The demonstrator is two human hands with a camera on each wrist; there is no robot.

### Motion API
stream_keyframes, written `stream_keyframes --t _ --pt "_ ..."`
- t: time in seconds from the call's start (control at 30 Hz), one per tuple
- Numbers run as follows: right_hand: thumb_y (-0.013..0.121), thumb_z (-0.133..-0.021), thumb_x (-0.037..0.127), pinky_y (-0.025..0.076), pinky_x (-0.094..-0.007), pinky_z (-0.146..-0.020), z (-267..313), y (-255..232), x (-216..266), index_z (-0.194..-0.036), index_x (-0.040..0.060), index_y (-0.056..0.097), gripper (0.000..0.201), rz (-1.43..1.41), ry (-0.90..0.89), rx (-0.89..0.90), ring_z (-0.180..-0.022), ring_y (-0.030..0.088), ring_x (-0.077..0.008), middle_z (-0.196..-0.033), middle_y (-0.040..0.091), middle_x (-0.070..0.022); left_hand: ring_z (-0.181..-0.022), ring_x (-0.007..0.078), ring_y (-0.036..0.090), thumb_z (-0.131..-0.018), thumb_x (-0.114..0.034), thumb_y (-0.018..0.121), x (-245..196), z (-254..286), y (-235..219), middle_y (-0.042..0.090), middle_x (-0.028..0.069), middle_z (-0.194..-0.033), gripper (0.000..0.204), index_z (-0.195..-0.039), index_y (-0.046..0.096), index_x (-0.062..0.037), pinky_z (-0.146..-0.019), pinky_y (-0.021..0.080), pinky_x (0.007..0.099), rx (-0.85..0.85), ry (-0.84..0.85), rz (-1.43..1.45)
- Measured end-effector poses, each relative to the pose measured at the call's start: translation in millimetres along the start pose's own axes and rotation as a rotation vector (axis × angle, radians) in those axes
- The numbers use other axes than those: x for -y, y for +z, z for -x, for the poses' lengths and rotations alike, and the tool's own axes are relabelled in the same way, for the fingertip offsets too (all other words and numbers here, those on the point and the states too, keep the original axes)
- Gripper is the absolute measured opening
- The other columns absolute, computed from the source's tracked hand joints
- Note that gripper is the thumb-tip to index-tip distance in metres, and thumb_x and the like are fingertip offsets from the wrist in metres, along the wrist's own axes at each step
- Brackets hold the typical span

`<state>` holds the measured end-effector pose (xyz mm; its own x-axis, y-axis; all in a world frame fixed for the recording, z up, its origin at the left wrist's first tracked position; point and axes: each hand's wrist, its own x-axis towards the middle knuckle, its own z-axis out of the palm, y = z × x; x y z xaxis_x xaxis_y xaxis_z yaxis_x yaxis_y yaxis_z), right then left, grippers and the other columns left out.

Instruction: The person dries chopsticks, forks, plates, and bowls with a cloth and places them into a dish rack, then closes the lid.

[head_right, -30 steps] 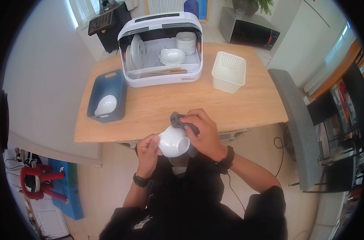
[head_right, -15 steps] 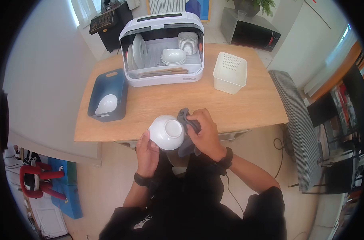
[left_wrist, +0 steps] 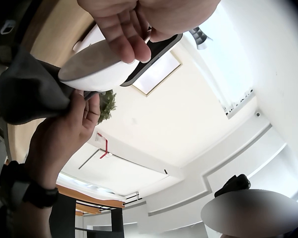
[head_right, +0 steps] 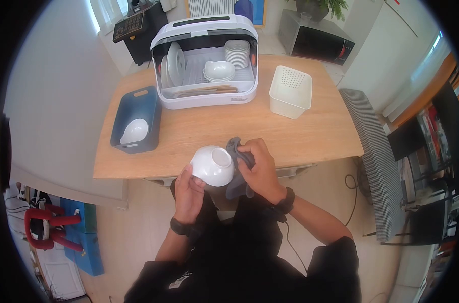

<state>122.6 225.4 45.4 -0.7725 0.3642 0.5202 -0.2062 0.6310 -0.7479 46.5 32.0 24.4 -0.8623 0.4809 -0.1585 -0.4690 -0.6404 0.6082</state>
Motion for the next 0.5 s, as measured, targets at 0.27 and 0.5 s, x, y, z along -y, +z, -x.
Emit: stream_keyframes --t 0.27,0.5 --pt "0.067 -0.081 -0.005 0.051 -0.034 -0.079 1.4 -1.7 -2.7 -0.107 0.0022 0.061 0.028 -0.029 -0.004 0.015 -0.093 0.061 -0.028 -0.104 0.056 -0.0127 -0.071 0.0054 0.053 -0.104 -0.022 0.057 1.5 -2.4 -7.3 0.061 -0.004 -0.089 0.017 -0.11 0.06 -0.0069 -0.067 0.047 0.0225 -0.013 -0.063 0.053" --pt "0.069 -0.08 -0.007 0.047 -0.0319 -0.086 4.2 -2.9 7.3 -0.105 0.0023 0.061 0.028 -0.09 0.001 0.063 -0.096 0.059 -0.0256 -0.102 0.056 -0.0118 -0.069 0.0092 0.063 -0.104 -0.02 0.058 6.4 -2.5 0.9 0.067 0.0029 -0.084 0.018 -0.108 0.062 -0.0025 -0.069 0.055 0.0264 -0.08 -0.034 -0.001"
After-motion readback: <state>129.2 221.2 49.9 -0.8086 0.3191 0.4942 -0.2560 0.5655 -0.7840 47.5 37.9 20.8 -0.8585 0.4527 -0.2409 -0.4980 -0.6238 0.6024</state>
